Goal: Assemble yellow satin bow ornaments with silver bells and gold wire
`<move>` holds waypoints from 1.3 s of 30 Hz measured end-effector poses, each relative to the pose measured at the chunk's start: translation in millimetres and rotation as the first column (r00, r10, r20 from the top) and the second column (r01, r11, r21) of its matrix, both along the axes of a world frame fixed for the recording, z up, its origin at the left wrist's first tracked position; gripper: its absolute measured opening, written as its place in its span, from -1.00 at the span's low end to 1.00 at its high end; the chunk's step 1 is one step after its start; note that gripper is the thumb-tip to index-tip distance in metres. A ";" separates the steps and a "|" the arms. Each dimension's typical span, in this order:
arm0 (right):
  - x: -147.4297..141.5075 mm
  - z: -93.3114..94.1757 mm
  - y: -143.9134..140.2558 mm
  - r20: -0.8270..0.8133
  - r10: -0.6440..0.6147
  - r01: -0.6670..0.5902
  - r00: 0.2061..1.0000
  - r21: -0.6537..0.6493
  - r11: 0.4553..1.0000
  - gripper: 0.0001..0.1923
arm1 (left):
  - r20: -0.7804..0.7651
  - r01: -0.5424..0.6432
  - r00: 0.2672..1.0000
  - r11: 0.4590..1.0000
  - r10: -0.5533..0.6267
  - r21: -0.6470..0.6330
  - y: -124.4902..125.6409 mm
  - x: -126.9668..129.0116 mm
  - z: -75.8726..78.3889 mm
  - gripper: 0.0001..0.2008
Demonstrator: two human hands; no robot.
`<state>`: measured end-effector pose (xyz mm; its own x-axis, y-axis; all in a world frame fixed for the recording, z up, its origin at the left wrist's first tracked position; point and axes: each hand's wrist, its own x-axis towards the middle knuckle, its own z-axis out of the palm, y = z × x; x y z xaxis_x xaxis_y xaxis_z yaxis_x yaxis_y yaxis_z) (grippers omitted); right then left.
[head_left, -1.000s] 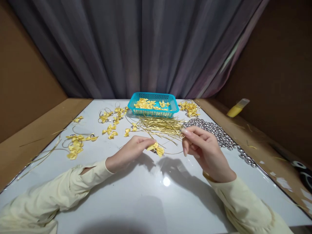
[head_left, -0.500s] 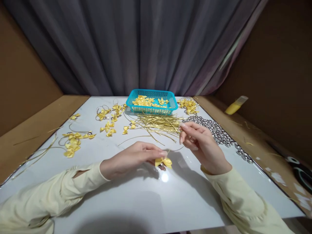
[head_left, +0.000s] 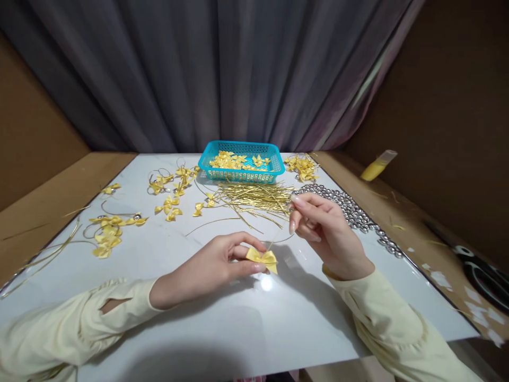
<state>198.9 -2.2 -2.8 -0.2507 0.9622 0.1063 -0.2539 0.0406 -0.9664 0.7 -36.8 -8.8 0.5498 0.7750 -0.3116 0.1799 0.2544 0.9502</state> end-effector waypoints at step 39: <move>-35.7 -21.8 46.2 0.998 -0.054 -0.643 -0.037 0.017 0.765 -0.87 | -0.065 -0.162 0.975 0.882 0.212 0.442 18.6 -35.7 -62.8 -0.79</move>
<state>163.2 44.1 -24.6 -0.6911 0.6817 -0.2402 0.7222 0.6645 -0.1918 -35.0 -18.2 -71.7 0.3637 0.9311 0.0281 0.2779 -0.1372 0.9508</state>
